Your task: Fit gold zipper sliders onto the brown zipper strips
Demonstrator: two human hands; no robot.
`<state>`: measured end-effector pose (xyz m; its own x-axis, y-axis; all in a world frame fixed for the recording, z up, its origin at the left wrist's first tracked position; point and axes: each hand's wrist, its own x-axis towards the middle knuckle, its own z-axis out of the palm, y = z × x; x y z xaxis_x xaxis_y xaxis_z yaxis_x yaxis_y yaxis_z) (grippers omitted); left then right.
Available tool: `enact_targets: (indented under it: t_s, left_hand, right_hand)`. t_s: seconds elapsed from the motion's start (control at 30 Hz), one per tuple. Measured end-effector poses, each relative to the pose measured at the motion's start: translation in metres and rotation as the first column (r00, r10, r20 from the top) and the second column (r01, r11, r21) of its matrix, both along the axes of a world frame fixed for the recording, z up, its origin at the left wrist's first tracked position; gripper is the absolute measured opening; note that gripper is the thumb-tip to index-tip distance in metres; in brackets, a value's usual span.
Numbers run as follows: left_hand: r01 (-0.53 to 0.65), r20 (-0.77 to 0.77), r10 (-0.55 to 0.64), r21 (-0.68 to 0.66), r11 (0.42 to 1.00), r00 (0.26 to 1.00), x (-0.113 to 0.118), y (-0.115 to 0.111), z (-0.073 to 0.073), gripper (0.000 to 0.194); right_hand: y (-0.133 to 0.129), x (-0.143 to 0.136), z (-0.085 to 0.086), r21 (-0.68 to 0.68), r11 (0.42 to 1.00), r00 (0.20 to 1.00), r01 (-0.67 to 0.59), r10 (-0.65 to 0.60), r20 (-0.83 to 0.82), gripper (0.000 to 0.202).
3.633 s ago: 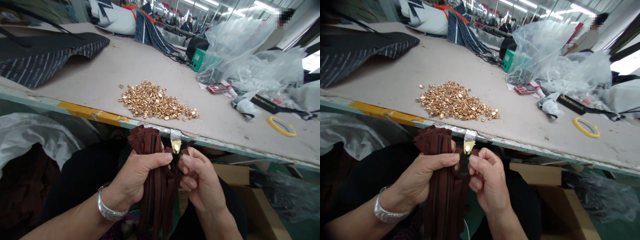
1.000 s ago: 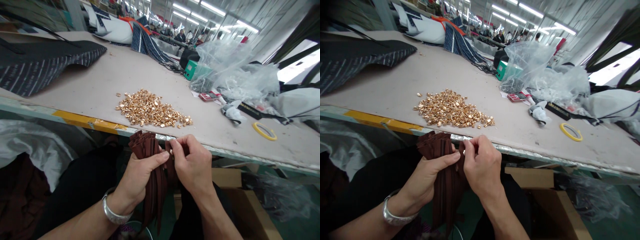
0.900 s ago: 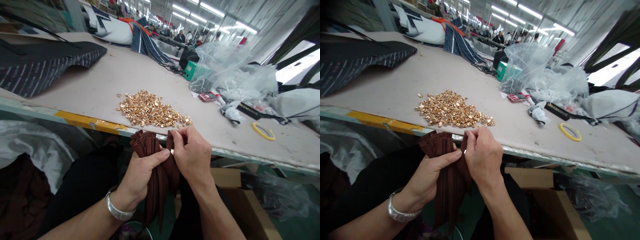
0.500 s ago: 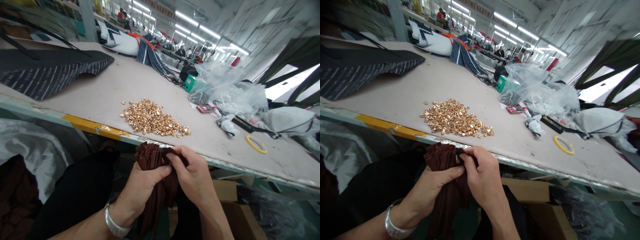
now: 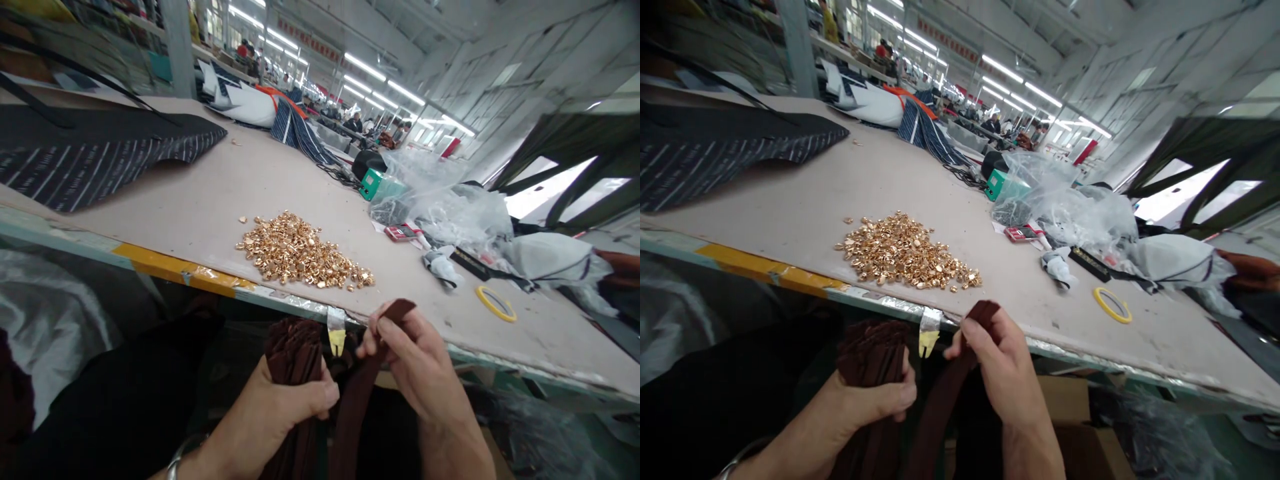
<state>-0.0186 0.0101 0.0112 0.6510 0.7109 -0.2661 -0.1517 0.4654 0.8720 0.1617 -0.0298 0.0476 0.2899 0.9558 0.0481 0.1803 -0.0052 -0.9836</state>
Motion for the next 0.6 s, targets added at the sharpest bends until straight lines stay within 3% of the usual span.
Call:
enact_targets:
  t_s: [0.03,0.1,0.2,0.27,0.43,0.53,0.6]
  left_hand:
    - [-0.025,0.003,0.025,-0.017,1.0,1.0,0.0,0.001,-0.001,0.011]
    - [-0.055,0.014,0.056,-0.063,0.996,0.998,-0.001,0.003,-0.003,0.013]
    - [-0.077,0.013,0.079,-0.1,0.992,0.997,0.0,0.004,-0.003,0.013]
    - [-0.084,0.015,0.087,-0.124,0.989,0.996,0.0,0.004,-0.003,0.013]
    - [-0.057,0.054,0.071,-0.233,0.971,0.996,-0.003,0.005,-0.002,0.017]
    - [-0.054,0.069,0.077,-0.283,0.958,0.995,-0.004,0.006,-0.001,0.017]
    - [-0.048,0.088,0.078,-0.295,0.954,0.993,-0.005,0.006,-0.001,0.016]
  right_hand:
    - [0.006,0.002,0.001,-0.005,0.997,0.996,0.077,-0.076,0.053,0.019]
    - [0.022,0.005,0.006,0.016,0.981,0.925,0.195,-0.189,0.331,0.02]
    - [0.045,0.005,0.013,0.044,0.976,0.608,0.213,-0.168,0.776,0.017]
    - [0.057,0.007,0.016,-0.007,0.98,0.464,0.198,-0.088,0.881,0.021]
    - [0.068,0.015,0.016,-0.077,0.987,0.417,0.139,0.012,0.909,0.026]
    - [0.056,0.015,0.015,0.019,0.995,0.358,0.098,-0.053,0.932,0.022]
    - [0.039,0.009,0.015,0.1,0.991,0.417,0.085,-0.126,0.9,0.015]
